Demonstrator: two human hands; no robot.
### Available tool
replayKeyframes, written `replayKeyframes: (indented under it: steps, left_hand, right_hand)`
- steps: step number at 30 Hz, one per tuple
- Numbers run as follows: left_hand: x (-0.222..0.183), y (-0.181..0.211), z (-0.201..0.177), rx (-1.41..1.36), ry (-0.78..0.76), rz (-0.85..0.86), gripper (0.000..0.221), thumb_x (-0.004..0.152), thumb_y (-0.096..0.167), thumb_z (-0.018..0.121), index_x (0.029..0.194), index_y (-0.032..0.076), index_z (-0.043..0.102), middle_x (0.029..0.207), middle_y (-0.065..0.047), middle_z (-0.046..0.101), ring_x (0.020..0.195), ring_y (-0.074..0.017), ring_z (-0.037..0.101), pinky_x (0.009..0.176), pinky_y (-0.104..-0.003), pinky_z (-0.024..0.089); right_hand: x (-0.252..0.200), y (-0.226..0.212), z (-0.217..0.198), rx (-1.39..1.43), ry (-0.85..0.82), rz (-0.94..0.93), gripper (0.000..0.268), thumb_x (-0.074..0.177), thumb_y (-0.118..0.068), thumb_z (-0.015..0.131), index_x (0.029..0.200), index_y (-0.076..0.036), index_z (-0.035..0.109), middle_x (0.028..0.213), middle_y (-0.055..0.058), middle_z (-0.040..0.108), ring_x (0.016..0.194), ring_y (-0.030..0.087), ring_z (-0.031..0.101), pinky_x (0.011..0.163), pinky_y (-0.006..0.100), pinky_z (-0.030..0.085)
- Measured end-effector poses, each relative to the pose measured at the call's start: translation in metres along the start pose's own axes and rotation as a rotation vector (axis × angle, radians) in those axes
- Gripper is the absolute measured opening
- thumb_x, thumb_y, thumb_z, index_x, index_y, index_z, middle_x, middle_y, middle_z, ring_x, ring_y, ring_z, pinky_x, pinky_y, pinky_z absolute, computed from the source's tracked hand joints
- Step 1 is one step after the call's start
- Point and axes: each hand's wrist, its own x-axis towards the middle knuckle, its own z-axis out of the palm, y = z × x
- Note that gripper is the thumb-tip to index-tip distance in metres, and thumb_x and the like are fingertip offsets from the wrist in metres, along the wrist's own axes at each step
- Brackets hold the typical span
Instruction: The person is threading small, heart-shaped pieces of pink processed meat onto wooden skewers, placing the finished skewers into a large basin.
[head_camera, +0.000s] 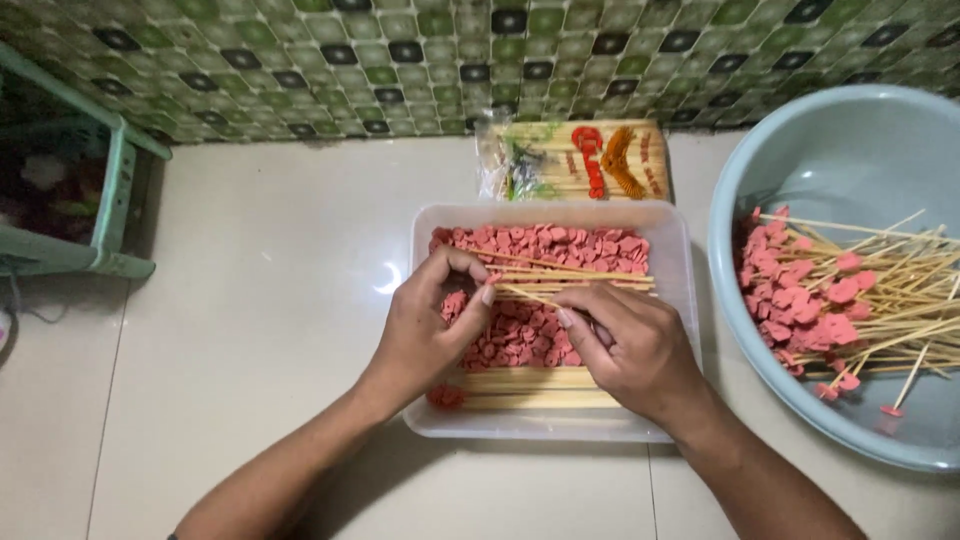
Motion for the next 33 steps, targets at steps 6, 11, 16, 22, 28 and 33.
replayKeyframes:
  steps: [6, 11, 16, 22, 28, 33]
  left_hand:
    - [-0.0006, 0.0024, -0.0010, 0.034, -0.003, 0.035, 0.014, 0.093, 0.008, 0.072, 0.102, 0.002, 0.063, 0.088, -0.015, 0.066, 0.085, -0.0288, 0.070, 0.076, -0.043, 0.060]
    - [-0.0010, -0.0020, -0.0012, 0.019, -0.011, 0.056, 0.012, 0.094, 0.010, 0.068, 0.102, 0.004, 0.063, 0.088, -0.013, 0.065, 0.084, -0.0273, 0.068, 0.074, -0.042, 0.059]
    - [0.0001, -0.0004, -0.0027, 0.020, -0.017, 0.064, 0.007, 0.095, 0.006, 0.062, 0.102, 0.004, 0.062, 0.085, -0.013, 0.064, 0.079, -0.0277, 0.066, 0.070, -0.042, 0.057]
    - [-0.0004, -0.0013, -0.0008, 0.028, -0.021, 0.072, 0.009, 0.093, 0.005, 0.062, 0.102, 0.004, 0.061, 0.085, -0.013, 0.064, 0.078, -0.0288, 0.066, 0.069, -0.042, 0.057]
    - [-0.0003, -0.0028, -0.0010, 0.037, -0.037, 0.087, 0.013, 0.092, 0.001, 0.060, 0.104, 0.003, 0.061, 0.085, -0.014, 0.063, 0.077, -0.0288, 0.064, 0.068, -0.042, 0.056]
    - [0.0005, -0.0035, -0.0032, 0.033, -0.069, 0.085, 0.014, 0.092, -0.001, 0.057, 0.104, 0.002, 0.062, 0.083, -0.014, 0.062, 0.076, -0.0279, 0.063, 0.068, -0.043, 0.055]
  right_hand:
    - [-0.0010, 0.0000, -0.0013, 0.027, -0.017, 0.013, 0.018, 0.092, -0.008, 0.066, 0.105, -0.014, 0.077, 0.063, 0.006, 0.064, 0.052, 0.028, 0.064, 0.052, 0.039, 0.052]
    - [-0.0021, 0.0021, -0.0007, 0.025, -0.020, 0.008, 0.018, 0.092, -0.007, 0.066, 0.104, -0.013, 0.077, 0.061, 0.005, 0.062, 0.051, 0.026, 0.063, 0.051, 0.037, 0.052]
    - [-0.0037, 0.0029, 0.0014, 0.016, -0.015, -0.003, 0.015, 0.091, -0.008, 0.067, 0.101, -0.013, 0.077, 0.060, 0.004, 0.062, 0.051, 0.025, 0.062, 0.051, 0.037, 0.052]
    - [-0.0003, 0.0001, -0.0010, 0.022, -0.013, -0.009, 0.014, 0.091, -0.007, 0.067, 0.100, -0.012, 0.077, 0.060, 0.004, 0.062, 0.050, 0.024, 0.062, 0.050, 0.037, 0.051]
    - [0.0010, 0.0012, -0.0010, 0.040, -0.045, -0.004, 0.017, 0.091, -0.006, 0.066, 0.102, -0.013, 0.077, 0.059, 0.005, 0.061, 0.050, 0.024, 0.062, 0.050, 0.037, 0.052]
    - [0.0010, -0.0012, -0.0020, 0.046, -0.063, -0.001, 0.018, 0.091, -0.006, 0.066, 0.103, -0.012, 0.077, 0.060, 0.007, 0.061, 0.051, 0.026, 0.063, 0.050, 0.038, 0.052]
